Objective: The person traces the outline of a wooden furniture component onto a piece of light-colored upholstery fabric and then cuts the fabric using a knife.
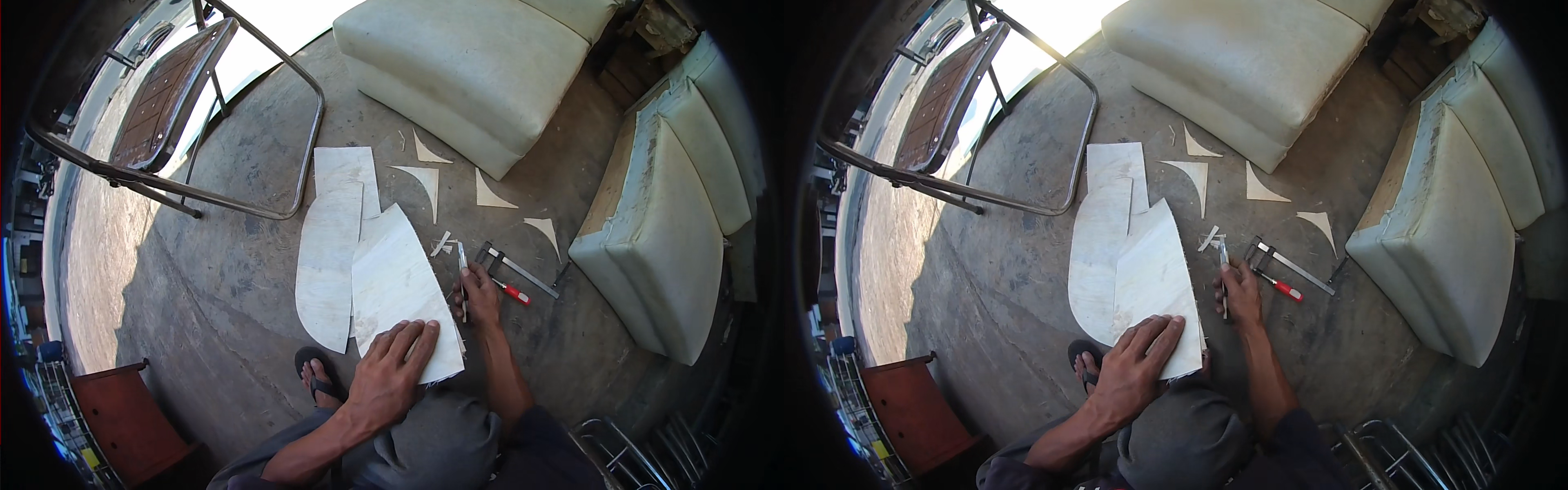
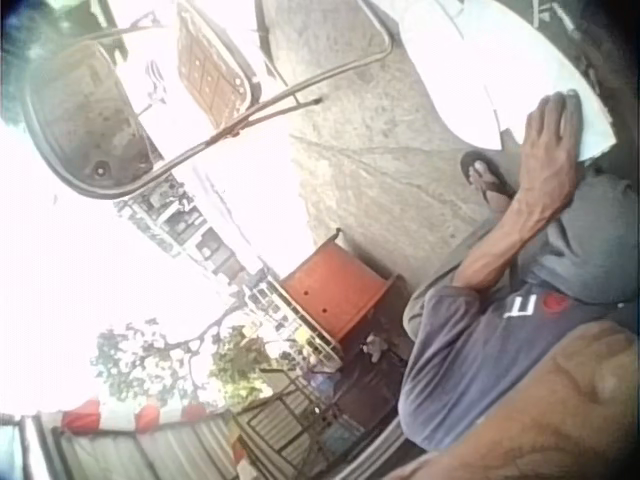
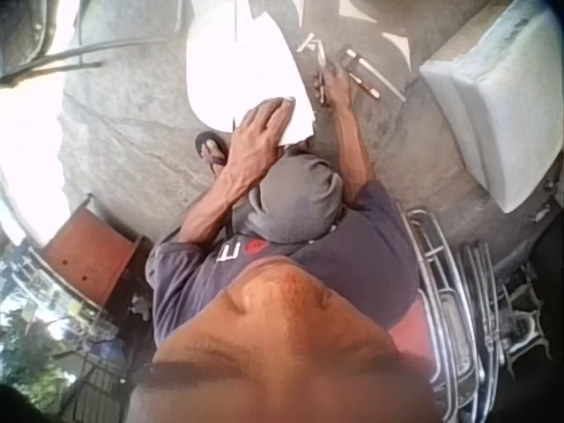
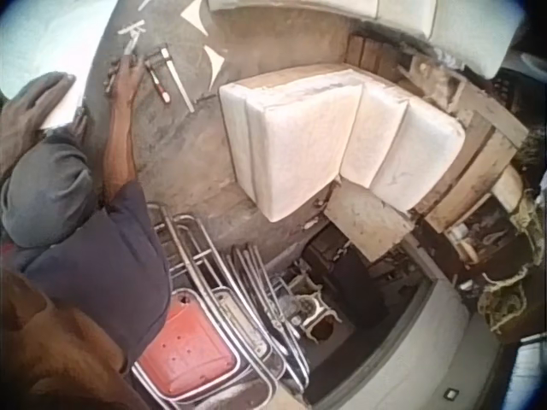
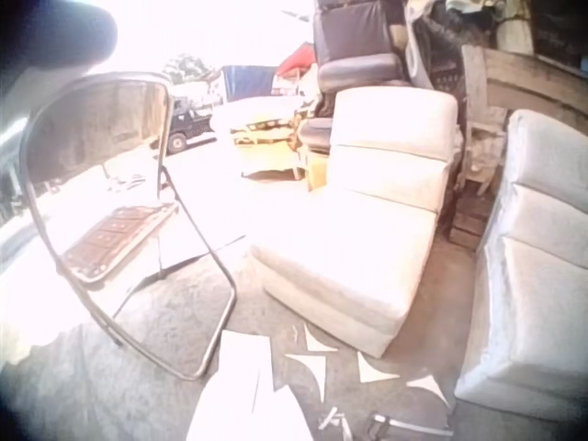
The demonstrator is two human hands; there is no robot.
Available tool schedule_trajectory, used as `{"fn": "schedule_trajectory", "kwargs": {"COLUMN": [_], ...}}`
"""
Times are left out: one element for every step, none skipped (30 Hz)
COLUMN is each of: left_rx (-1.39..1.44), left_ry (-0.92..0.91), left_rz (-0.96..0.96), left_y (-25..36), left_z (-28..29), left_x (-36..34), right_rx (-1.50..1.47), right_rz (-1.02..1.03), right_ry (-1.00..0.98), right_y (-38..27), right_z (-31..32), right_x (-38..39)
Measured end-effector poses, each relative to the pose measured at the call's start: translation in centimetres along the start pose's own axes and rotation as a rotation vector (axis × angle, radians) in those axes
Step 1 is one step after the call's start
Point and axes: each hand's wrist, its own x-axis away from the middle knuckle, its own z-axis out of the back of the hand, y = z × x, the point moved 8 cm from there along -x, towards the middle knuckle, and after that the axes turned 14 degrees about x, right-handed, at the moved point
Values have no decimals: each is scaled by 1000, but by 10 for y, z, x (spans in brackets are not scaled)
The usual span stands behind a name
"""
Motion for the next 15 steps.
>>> {"fn": "schedule_trajectory", "kwargs": {"left_rx": [-7,-15,-13,-15,-21,-18,-10,-2,5,12,18,12,7,1,0], "left_ry": [5,11,4,2,4,-19,-50,-80,-80,-80,-80,-76,-72,-69,-63], "left_rz": [6,13,25,31,29,28,31,36,28,22,15,3,-10,-22,-26], "left_y": [-1,-2,-4,-8,-11,-12,-14,-15,-16,-16,-16,-16,-16,-15,-15], "left_z": [0,-1,-3,-5,-5,-7,-10,-12,-12,-12,-13,-13,-15,-16,-16], "left_x": [-2,-3,0,2,1,1,3,4,5,6,6,6,7,7,8], "right_rx": [-34,-69,-101,-123,-146,-171,-62,47,156,141,126,111,135,158,180], "right_rz": [77,154,222,135,59,-25,-24,-23,-21,-9,3,17,30,43,55], "right_ry": [-46,-93,-143,-121,-98,-75,-68,-64,-56,-44,-33,-22,-8,5,15], "right_y": [-7,-10,-13,-13,-21,-22,-23,-23,-24,-29,-33,-36,-37,-37,-37], "right_z": [-8,-17,-25,-31,-37,-37,-33,-29,-26,-26,-29,-30,-28,-26,-25], "right_x": [10,22,39,54,70,83,94,102,108,112,116,118,118,119,119]}}
